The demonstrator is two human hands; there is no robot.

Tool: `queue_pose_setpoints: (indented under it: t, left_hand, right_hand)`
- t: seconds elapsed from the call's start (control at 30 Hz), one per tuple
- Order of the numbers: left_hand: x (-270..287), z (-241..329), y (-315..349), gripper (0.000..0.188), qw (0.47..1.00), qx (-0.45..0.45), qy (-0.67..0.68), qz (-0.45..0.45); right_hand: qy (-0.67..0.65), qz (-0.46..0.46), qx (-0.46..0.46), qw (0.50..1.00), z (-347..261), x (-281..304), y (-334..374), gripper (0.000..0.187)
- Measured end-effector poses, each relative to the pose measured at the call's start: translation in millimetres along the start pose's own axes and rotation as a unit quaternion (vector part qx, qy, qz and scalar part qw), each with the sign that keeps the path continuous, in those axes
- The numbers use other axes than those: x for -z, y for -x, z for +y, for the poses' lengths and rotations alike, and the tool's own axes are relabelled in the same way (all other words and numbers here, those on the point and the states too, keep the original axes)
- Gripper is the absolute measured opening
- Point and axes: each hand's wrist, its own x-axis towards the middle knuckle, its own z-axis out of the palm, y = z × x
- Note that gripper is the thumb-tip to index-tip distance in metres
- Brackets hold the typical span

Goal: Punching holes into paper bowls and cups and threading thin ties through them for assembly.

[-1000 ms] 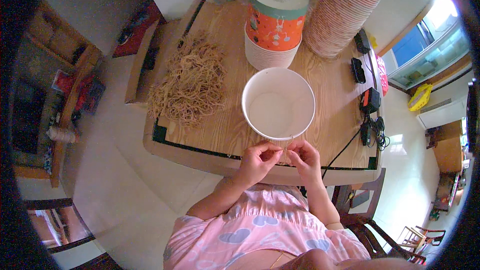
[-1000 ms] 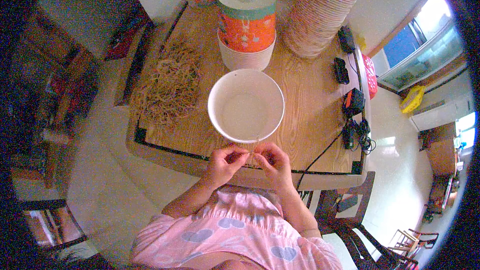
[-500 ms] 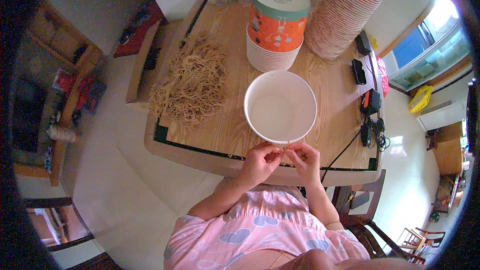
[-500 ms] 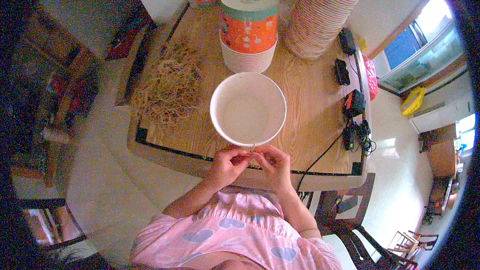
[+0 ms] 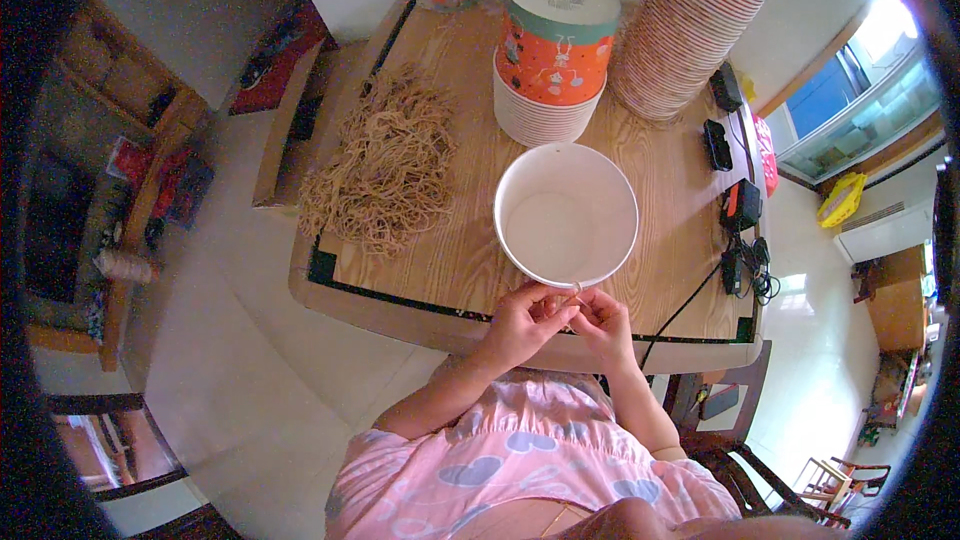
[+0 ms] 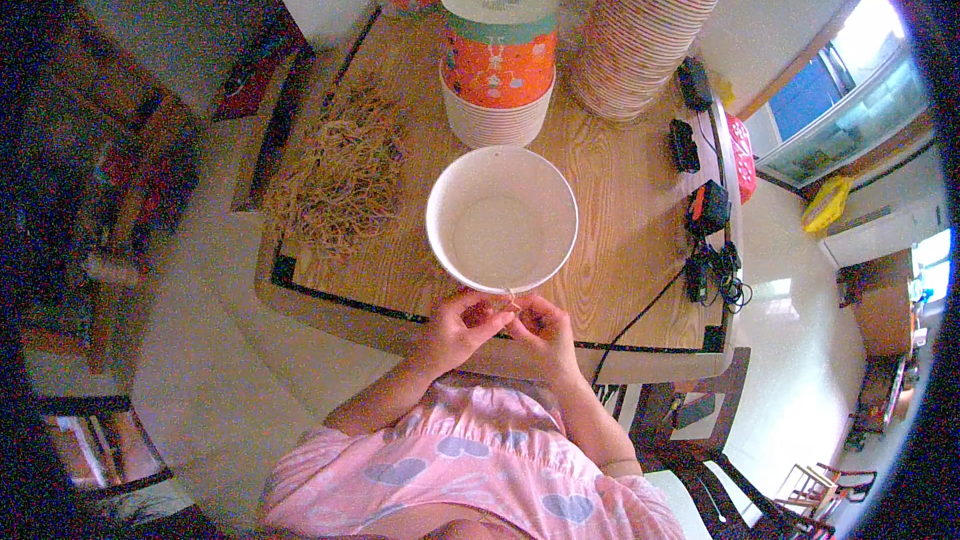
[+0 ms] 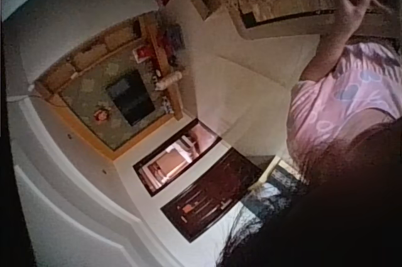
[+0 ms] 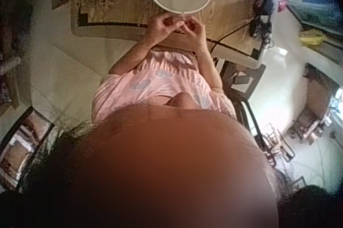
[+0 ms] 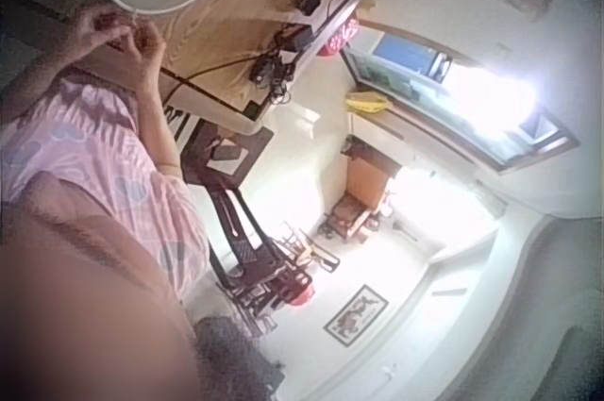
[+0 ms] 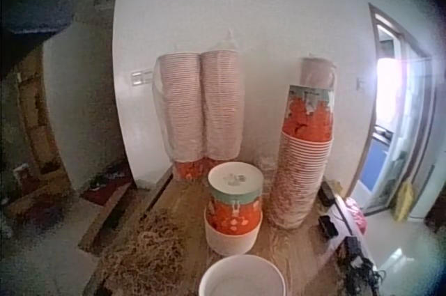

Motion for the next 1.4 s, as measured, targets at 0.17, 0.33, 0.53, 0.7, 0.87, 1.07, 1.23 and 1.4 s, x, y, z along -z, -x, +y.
queue_pose_setpoints:
  t: [0.17,0.33,0.53,0.7,0.87,1.07,1.23,1.4]
  left_hand:
    - [-4.9,-13.7,-2.6,0.016,0.998,-0.023,0.042,0.035]
    - [-5.8,-13.6,-4.7,0.014,0.996,-0.021,0.070,0.044]
    - [-3.9,-17.5,-6.7,0.013,0.994,0.012,0.102,0.028]
    - [-5.0,-9.2,-4.4,0.013,0.994,0.015,0.105,0.026]
    - [-5.0,-10.0,-6.4,0.014,0.996,0.018,0.087,0.026]
    - [-4.3,-10.1,-4.7,0.017,0.995,0.051,0.085,-0.007]
    - [-5.2,-11.9,-5.1,0.019,0.995,0.087,0.048,-0.014]
    - [-1.3,-6.9,-5.7,0.017,0.950,0.180,0.249,-0.048]
  right_hand:
    - [0.054,0.009,-0.011,0.998,5.7,3.7,2.0,0.010]
    - [0.033,0.014,-0.028,0.999,-4.0,2.6,5.2,0.013]
    - [-0.002,0.014,-0.069,0.998,1.0,4.0,5.0,0.012]
    - [-0.039,-0.004,-0.047,0.998,5.7,5.2,4.6,0.009]
    - [-0.017,-0.001,-0.051,0.999,-2.9,-1.8,6.2,0.010]
    - [-0.018,-0.001,-0.056,0.998,-4.5,1.3,5.9,0.009]
    - [-0.001,-0.002,-0.065,0.998,-4.7,-0.2,8.4,0.010]
    - [-0.015,0.008,-0.044,0.999,-1.3,-0.1,8.8,0.010]
